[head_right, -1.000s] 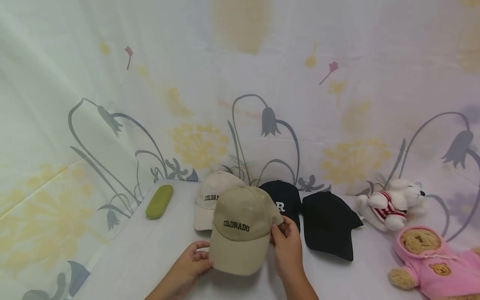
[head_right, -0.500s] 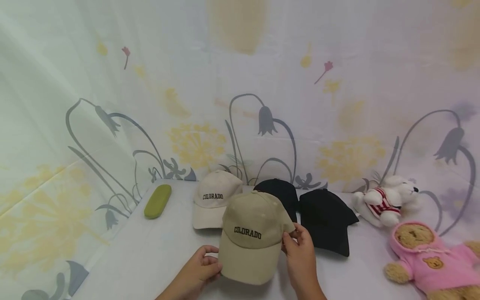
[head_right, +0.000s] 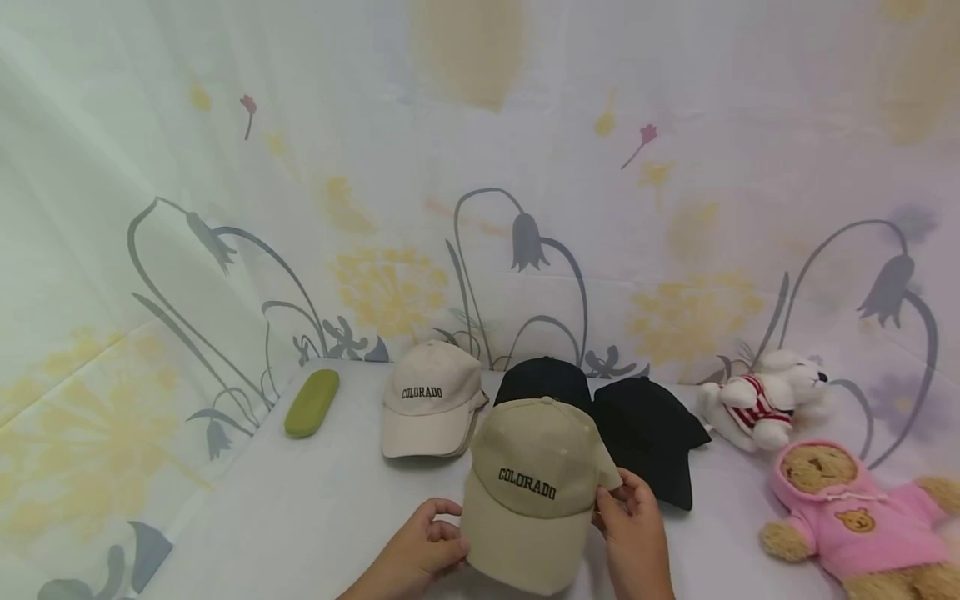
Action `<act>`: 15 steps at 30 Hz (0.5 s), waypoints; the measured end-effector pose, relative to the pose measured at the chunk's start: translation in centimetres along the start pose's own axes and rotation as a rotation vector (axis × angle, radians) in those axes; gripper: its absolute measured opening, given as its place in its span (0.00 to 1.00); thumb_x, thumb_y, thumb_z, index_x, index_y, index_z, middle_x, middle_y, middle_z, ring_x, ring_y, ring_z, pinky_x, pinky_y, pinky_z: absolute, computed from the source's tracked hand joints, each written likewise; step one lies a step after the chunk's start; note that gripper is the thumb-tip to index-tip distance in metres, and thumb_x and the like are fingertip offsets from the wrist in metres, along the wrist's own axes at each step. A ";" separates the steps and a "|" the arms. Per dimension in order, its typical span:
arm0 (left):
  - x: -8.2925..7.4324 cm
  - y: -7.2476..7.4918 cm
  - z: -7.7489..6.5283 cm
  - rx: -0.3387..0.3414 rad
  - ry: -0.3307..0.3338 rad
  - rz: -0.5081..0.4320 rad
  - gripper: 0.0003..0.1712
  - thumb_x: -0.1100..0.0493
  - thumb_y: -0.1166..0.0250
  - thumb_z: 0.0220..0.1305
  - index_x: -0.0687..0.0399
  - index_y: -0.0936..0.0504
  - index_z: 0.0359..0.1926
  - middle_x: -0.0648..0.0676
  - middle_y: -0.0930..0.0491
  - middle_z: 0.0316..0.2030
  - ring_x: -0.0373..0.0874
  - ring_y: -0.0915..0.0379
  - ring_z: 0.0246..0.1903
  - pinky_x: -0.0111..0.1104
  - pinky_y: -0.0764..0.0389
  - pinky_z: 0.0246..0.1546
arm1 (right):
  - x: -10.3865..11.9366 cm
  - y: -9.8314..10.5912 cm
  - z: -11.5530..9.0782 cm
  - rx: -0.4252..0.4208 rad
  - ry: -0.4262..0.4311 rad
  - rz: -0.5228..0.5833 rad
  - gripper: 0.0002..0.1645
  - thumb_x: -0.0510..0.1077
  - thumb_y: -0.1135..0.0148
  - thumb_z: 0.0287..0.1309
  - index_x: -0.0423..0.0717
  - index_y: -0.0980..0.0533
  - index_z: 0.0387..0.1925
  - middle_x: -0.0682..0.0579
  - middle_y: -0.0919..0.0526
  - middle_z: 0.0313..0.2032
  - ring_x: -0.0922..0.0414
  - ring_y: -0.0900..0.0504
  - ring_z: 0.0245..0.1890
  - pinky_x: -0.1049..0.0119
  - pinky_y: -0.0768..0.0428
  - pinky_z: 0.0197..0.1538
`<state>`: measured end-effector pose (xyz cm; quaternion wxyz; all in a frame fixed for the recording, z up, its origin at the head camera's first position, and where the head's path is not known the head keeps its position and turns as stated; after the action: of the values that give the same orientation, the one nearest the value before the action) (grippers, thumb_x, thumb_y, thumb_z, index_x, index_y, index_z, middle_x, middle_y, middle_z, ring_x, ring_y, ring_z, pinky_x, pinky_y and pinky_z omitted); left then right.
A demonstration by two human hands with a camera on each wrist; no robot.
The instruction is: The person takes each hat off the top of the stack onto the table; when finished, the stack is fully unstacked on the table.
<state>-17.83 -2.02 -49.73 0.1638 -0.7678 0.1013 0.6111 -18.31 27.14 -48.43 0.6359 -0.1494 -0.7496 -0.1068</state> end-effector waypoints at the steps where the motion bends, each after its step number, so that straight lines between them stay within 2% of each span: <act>1: 0.1 -0.3 0.0 0.005 0.000 0.013 0.27 0.69 0.33 0.63 0.61 0.31 0.61 0.52 0.20 0.34 0.41 0.19 0.32 0.31 0.17 0.38 | -0.1 0.4 0.0 -0.006 0.000 -0.003 0.22 0.35 0.48 0.78 0.50 0.38 0.67 0.54 0.26 0.52 0.63 0.21 0.48 0.69 0.17 0.48; 9: 0.8 -2.9 0.7 0.051 0.004 0.078 0.25 0.68 0.30 0.60 0.58 0.30 0.56 0.52 0.18 0.32 0.41 0.18 0.29 0.30 0.19 0.34 | -0.6 3.4 0.1 -0.061 -0.037 -0.054 0.25 0.38 0.46 0.78 0.49 0.39 0.70 0.58 0.24 0.49 0.63 0.20 0.45 0.69 0.17 0.46; 15: 1.4 -4.8 1.3 0.074 0.012 0.102 0.24 0.70 0.30 0.59 0.58 0.30 0.53 0.52 0.18 0.30 0.41 0.19 0.28 0.30 0.19 0.34 | -1.2 5.6 0.2 -0.098 -0.064 -0.023 0.21 0.38 0.47 0.78 0.54 0.37 0.66 0.63 0.22 0.46 0.64 0.20 0.44 0.69 0.17 0.45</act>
<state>-17.00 2.97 -50.70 0.1601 -0.7587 0.1637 0.6099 -16.27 32.31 -49.80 0.6024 -0.1749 -0.7650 -0.1457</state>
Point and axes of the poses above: each hand's wrist, its own z-axis towards the middle knuckle, its own y-axis out of the back of the hand, x = y × z, the point moved 2 cm from there along z, towards the middle knuckle
